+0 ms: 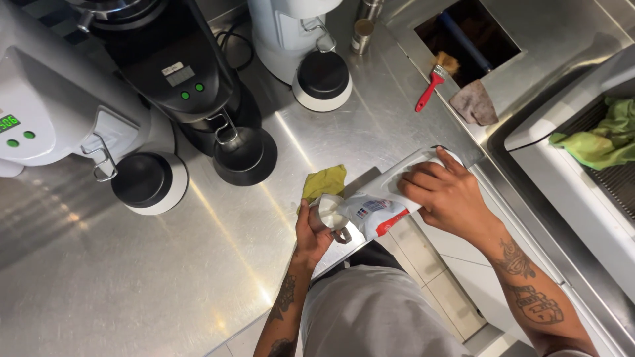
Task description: The person grinds coffee beans into a portafilter, tamps the grounds, and brews espresso shots into cups. They steam milk in a metal pitcher using the espresso machine's steam wand, then pour the milk into the espresso to create latte art. Finally, the person places the finished coffee cups and a plate of food onto a serving tray.
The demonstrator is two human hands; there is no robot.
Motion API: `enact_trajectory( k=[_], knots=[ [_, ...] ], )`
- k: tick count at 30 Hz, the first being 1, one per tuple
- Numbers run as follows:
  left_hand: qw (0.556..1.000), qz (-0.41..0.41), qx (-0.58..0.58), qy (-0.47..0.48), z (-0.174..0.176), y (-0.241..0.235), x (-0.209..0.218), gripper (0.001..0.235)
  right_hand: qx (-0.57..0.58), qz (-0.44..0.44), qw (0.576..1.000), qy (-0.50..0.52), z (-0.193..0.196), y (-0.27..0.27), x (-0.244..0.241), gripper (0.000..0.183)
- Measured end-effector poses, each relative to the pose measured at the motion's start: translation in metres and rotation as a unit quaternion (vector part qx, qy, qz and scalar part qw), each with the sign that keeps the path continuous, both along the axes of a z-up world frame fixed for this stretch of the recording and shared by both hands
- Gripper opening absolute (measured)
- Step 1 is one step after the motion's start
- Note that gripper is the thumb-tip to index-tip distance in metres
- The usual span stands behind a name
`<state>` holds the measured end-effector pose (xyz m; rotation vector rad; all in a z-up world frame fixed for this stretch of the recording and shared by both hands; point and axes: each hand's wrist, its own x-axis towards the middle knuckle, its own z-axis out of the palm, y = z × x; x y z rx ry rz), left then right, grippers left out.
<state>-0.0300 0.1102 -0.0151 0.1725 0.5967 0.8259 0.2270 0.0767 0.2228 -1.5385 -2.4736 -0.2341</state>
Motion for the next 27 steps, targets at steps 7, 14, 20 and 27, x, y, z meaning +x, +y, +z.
enact_trajectory(
  k=[7, 14, 20, 27],
  knots=[
    [0.999, -0.007, 0.032, -0.044, -0.006, 0.007, 0.004, 0.074, 0.006, -0.004, 1.0, -0.003, 0.004, 0.002, -0.001, 0.045],
    [0.998, -0.017, 0.017, -0.062, -0.027, 0.013, 0.022, 0.075, 0.004, 0.0, 1.0, 0.001, 0.004, 0.007, 0.011, 0.047],
    [0.999, 0.004, -0.031, -0.018, -0.024, 0.01, 0.035, 0.075, -0.04, -0.023, 0.998, 0.044, -0.015, 0.008, 0.032, 0.052],
    [0.999, 0.029, -0.044, 0.003, -0.019, 0.004, 0.035, 0.075, -0.112, -0.045, 0.977, 0.178, -0.061, 0.015, 0.05, 0.052]
  ],
)
